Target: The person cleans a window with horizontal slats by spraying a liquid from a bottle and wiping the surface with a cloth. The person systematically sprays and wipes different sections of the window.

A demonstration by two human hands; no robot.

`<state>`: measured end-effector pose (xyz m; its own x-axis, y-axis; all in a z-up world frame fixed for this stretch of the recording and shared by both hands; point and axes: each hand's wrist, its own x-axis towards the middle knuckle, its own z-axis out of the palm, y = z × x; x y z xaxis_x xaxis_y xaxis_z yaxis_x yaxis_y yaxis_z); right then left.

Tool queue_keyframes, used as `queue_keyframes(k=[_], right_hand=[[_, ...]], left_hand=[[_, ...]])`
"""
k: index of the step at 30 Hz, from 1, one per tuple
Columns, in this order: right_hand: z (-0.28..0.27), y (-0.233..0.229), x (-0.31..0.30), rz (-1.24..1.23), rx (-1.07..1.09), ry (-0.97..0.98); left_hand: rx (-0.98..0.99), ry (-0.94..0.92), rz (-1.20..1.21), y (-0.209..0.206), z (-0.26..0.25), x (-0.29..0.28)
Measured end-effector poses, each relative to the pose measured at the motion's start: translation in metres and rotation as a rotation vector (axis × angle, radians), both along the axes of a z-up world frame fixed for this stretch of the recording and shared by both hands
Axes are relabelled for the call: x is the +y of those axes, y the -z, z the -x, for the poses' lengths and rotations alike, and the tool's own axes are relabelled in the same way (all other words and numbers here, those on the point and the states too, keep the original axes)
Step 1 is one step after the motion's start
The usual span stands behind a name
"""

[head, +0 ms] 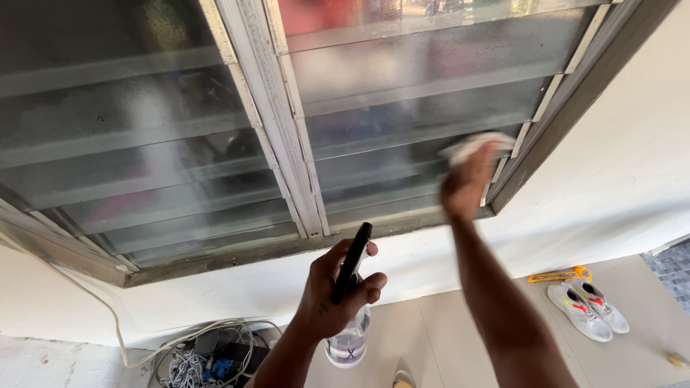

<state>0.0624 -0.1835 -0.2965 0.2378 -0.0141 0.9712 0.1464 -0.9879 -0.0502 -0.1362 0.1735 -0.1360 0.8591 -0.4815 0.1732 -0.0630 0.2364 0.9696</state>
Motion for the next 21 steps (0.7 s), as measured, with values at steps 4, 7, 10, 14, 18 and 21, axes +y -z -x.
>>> queue_keyframes(k=[4,7,10,14,18,21], right_hand=[[-0.016,-0.003,-0.017,-0.345,-0.071,0.050],[-0.019,0.006,0.067,-0.140,-0.100,-0.157],[0.014,0.023,0.130,-0.151,0.181,-0.115],[0.031,0.012,0.031,-0.717,0.173,-0.251],[0.024,-0.069,-0.059,-0.681,-0.070,-0.040],[-0.015,-0.105,0.003,-0.743,-0.192,-0.576]], left_hand=[[-0.002,0.072,0.019,0.002,-0.001,-0.012],[0.005,0.055,-0.058,-0.011,-0.001,-0.026],[0.009,0.055,-0.102,-0.022,-0.001,-0.034],[0.032,0.063,-0.087,-0.024,0.000,-0.031],[-0.010,0.107,0.067,-0.016,0.002,-0.024],[-0.020,0.060,-0.003,-0.018,0.005,-0.020]])
